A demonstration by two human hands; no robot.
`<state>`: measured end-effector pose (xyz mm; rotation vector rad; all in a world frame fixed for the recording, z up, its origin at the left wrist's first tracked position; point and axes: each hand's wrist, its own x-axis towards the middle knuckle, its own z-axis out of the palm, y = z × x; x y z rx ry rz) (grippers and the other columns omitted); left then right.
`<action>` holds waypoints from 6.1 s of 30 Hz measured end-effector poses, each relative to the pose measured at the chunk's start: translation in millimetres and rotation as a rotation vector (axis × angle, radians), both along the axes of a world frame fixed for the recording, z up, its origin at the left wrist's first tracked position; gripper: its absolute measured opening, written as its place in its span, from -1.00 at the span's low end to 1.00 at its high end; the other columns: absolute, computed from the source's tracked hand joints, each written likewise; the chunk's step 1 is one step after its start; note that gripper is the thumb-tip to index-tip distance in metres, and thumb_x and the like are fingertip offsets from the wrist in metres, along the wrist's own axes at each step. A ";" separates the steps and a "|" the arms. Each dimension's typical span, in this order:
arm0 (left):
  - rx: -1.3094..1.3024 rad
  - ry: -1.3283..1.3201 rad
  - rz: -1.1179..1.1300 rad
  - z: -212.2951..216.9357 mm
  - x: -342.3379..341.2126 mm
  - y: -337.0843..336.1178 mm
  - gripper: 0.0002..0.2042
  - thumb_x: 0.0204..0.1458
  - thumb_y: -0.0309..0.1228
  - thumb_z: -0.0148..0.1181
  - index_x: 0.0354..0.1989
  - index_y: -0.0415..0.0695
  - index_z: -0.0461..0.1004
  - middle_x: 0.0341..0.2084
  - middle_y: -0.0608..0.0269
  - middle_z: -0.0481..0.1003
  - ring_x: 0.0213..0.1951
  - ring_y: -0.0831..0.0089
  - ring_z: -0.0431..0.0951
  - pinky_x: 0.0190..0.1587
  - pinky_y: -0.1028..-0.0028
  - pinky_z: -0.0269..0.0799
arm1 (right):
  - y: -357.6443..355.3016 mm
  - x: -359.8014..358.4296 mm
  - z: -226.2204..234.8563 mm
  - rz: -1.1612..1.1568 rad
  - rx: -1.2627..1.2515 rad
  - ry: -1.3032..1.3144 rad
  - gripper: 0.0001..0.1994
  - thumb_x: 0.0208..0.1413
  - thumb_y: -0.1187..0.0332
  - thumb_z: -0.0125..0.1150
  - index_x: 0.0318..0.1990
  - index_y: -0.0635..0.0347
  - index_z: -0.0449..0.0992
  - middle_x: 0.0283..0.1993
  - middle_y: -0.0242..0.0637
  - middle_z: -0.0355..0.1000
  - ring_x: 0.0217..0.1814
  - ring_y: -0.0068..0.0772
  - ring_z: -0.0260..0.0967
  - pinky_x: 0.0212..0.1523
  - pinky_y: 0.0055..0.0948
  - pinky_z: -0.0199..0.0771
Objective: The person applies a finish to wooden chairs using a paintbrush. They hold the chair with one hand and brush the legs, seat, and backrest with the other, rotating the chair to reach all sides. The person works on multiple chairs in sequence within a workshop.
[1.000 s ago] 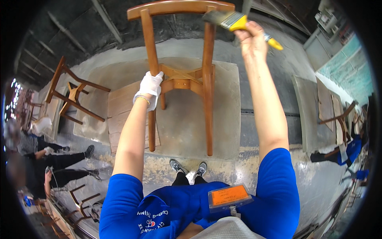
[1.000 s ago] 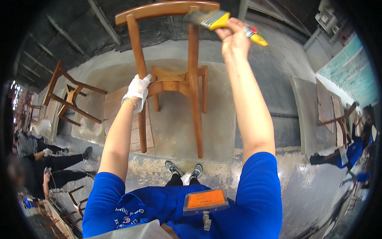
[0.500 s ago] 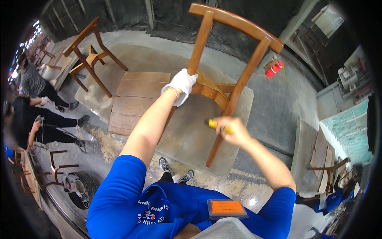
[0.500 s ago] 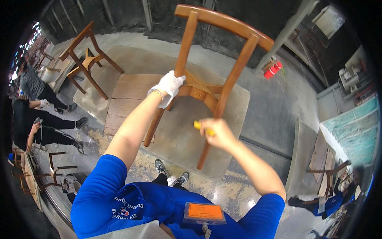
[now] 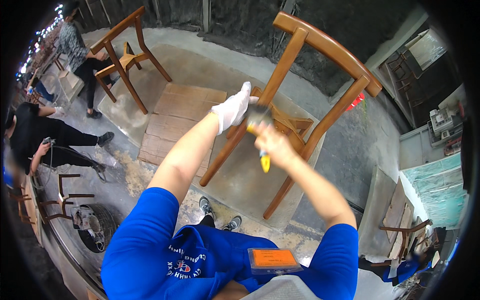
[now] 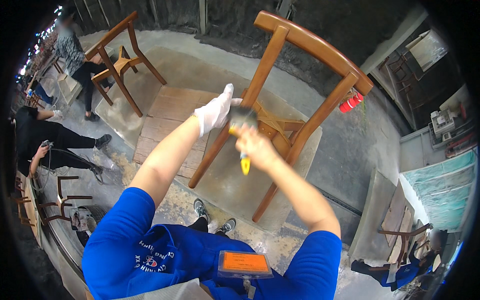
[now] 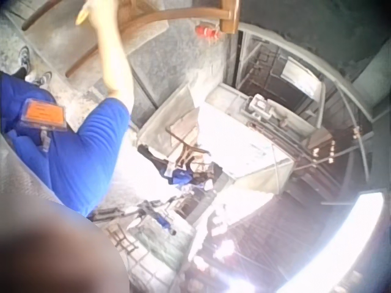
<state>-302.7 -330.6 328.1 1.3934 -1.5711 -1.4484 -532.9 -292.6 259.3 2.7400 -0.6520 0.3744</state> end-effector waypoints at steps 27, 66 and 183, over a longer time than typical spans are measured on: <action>-0.024 0.041 -0.082 55.2 -28.0 -60.4 -0.14 0.15 0.47 0.08 0.30 -0.09 0.42 0.22 0.10 0.43 0.34 0.19 0.31 0.44 0.15 0.10 | 91.3 92.9 -61.4 -0.459 0.203 -0.361 -0.76 0.19 0.32 0.33 0.01 -0.04 0.65 0.29 -0.06 0.54 0.16 -0.08 0.63 0.01 -0.25 0.73; 0.024 0.012 -0.064 -46.9 -40.4 -52.5 -0.52 0.29 0.11 0.28 -0.13 -0.15 0.65 -0.07 0.30 0.57 0.19 0.39 0.39 0.34 0.40 0.13 | 104.2 -98.4 -51.7 -0.647 0.674 -2.490 -0.82 0.32 0.45 0.33 -0.01 0.02 0.48 -0.03 -0.39 0.51 -0.01 -0.36 0.57 -0.02 -0.13 0.70; 0.755 0.860 1.039 -197.9 -177.2 61.1 -0.10 0.14 0.20 0.10 0.57 -0.14 0.19 0.56 0.00 0.19 0.52 0.13 0.22 0.54 0.17 0.03 | 489.4 -183.9 -154.6 -1.878 0.413 -1.475 -0.87 0.01 0.61 0.35 -0.36 0.13 0.70 -0.31 -0.37 0.64 -0.25 -0.50 0.57 -0.11 -0.40 0.57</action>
